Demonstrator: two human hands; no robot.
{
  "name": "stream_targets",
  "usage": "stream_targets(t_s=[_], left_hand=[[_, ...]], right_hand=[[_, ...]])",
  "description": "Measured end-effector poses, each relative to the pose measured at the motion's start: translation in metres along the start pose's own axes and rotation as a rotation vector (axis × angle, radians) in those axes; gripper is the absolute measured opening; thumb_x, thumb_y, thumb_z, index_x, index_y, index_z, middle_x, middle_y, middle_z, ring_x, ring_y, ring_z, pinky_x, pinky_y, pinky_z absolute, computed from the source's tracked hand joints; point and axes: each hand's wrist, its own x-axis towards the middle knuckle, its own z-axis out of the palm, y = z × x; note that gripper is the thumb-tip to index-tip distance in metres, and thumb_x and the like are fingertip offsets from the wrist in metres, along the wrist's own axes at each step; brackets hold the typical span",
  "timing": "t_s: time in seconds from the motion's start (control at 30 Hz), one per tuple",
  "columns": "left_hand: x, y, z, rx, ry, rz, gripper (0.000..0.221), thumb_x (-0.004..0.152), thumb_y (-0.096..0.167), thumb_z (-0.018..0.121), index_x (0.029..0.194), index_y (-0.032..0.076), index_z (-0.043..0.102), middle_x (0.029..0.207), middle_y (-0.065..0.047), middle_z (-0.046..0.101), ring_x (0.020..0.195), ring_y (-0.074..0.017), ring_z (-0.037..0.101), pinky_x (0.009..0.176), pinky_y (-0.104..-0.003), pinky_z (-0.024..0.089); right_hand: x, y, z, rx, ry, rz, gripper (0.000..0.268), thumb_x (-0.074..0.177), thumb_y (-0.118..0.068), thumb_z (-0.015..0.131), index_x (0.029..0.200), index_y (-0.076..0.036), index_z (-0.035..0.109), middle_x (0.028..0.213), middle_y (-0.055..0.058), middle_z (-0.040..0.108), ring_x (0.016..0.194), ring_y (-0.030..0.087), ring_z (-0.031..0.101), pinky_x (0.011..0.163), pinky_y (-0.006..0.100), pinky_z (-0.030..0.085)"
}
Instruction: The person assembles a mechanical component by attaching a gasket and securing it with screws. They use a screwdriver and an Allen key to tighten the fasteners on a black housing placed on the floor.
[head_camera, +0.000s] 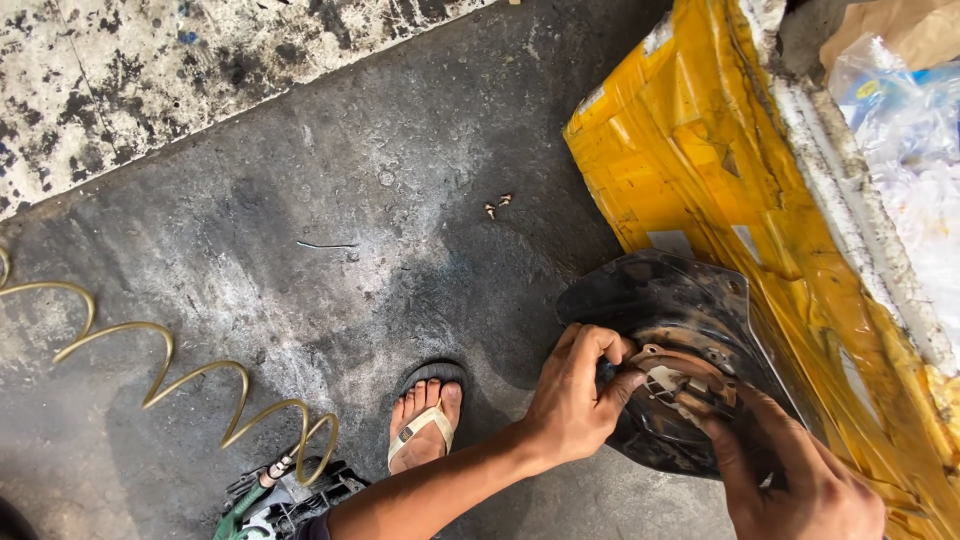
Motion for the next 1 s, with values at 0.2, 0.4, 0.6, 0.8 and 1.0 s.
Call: stream_targets(t_s=[0.2, 0.4, 0.6, 0.8, 1.0], left_hand=[[0.000, -0.007, 0.004, 0.039, 0.066, 0.061, 0.024, 0.086, 0.006, 0.076, 0.099, 0.004, 0.055, 0.084, -0.005, 0.053, 0.079, -0.0179, 0.051, 0.070, -0.034, 0.048], [0.003, -0.011, 0.001, -0.046, 0.030, 0.044, 0.023, 0.091, 0.016, 0.073, 0.093, 0.005, 0.053, 0.081, -0.003, 0.052, 0.076, -0.0162, 0.050, 0.069, -0.034, 0.048], [0.006, -0.004, -0.004, -0.230, 0.016, 0.007, 0.040, 0.085, 0.002, 0.076, 0.083, 0.011, 0.037, 0.095, -0.012, 0.072, 0.082, -0.0196, 0.068, 0.071, -0.033, 0.054], [0.002, -0.005, -0.001, -0.292, 0.036, -0.082, 0.040, 0.088, 0.006, 0.076, 0.087, 0.014, 0.036, 0.081, -0.004, 0.059, 0.070, -0.0106, 0.047, 0.064, -0.027, 0.043], [0.006, -0.007, -0.002, -0.321, 0.020, -0.049, 0.039, 0.087, 0.004, 0.076, 0.084, 0.013, 0.038, 0.076, -0.001, 0.051, 0.070, -0.0106, 0.049, 0.062, -0.025, 0.043]], right_hand=[[-0.006, 0.006, 0.009, -0.020, 0.009, -0.038, 0.066, 0.081, -0.023, 0.089, 0.143, -0.007, 0.073, 0.082, 0.007, 0.077, 0.055, 0.013, 0.067, 0.052, 0.028, 0.054], [0.000, -0.003, 0.003, 0.162, -0.081, 0.063, 0.055, 0.075, -0.015, 0.088, 0.128, -0.011, 0.072, 0.080, 0.003, 0.076, 0.054, 0.013, 0.066, 0.052, 0.028, 0.052], [0.001, -0.001, 0.004, 0.042, -0.042, -0.020, 0.044, 0.083, -0.019, 0.084, 0.126, -0.012, 0.075, 0.083, 0.002, 0.070, 0.061, 0.017, 0.063, 0.061, 0.033, 0.052], [0.001, 0.000, 0.002, -0.269, -0.029, -0.117, 0.047, 0.091, -0.031, 0.079, 0.137, -0.025, 0.076, 0.096, 0.000, 0.067, 0.066, 0.012, 0.065, 0.057, 0.028, 0.056], [-0.001, -0.006, -0.002, -0.148, 0.041, -0.177, 0.040, 0.088, -0.017, 0.082, 0.129, -0.013, 0.079, 0.120, 0.004, 0.076, 0.085, 0.015, 0.073, 0.068, 0.030, 0.058]])
